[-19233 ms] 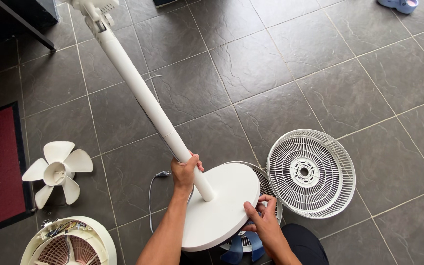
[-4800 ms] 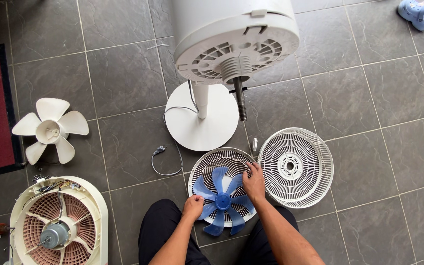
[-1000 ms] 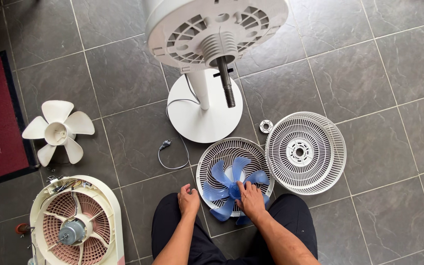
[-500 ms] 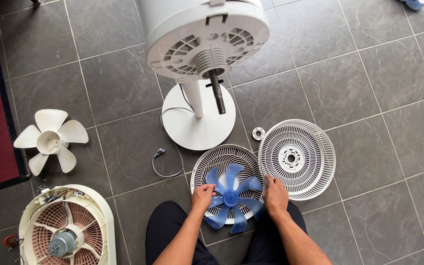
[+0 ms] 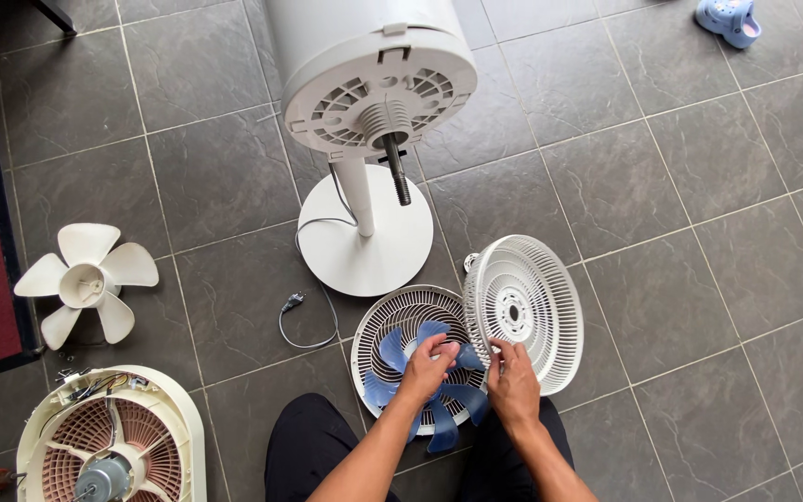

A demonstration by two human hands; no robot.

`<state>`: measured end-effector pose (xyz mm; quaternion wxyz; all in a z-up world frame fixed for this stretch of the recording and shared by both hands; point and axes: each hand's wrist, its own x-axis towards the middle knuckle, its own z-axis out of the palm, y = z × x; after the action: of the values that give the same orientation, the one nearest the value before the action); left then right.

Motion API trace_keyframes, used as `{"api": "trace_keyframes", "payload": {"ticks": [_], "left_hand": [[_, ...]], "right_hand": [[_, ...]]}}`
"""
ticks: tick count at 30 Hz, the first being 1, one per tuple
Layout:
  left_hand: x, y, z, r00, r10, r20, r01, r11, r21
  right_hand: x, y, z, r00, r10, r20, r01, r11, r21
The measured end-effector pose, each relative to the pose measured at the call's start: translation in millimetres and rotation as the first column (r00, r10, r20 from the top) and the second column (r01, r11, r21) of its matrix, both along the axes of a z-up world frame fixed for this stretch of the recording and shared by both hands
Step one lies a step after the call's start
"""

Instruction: The person assembles a standing fan by connecting the motor head to the pole, attaching the base, and mounting the fan blade and front cage. The person handles the pole, base, motor head, fan blade, and cage components.

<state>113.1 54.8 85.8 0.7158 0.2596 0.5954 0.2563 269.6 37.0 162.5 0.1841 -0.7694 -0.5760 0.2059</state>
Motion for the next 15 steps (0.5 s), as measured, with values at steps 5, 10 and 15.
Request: {"api": "trace_keyframes", "payload": {"ticks": [5, 10, 15], "left_hand": [[1, 12, 48, 0.998, -0.057, -0.001, 0.056, 0.997, -0.047], [-10, 5, 61, 0.999, -0.042, -0.014, 0.039, 0.985, -0.165], [-23, -13, 52, 0.982, 0.022, -0.188, -0.032, 0.998, -0.053]], "right_hand": [[-26, -19, 23, 0.998, 0.046, -0.037, -0.048, 0.997, -0.052], [-37, -39, 28, 0.975, 0.221, -0.019, -0.221, 0.975, -0.003], [-50, -50, 39, 0.931, 0.318, -0.182, -0.339, 0.936, -0.099]]}}
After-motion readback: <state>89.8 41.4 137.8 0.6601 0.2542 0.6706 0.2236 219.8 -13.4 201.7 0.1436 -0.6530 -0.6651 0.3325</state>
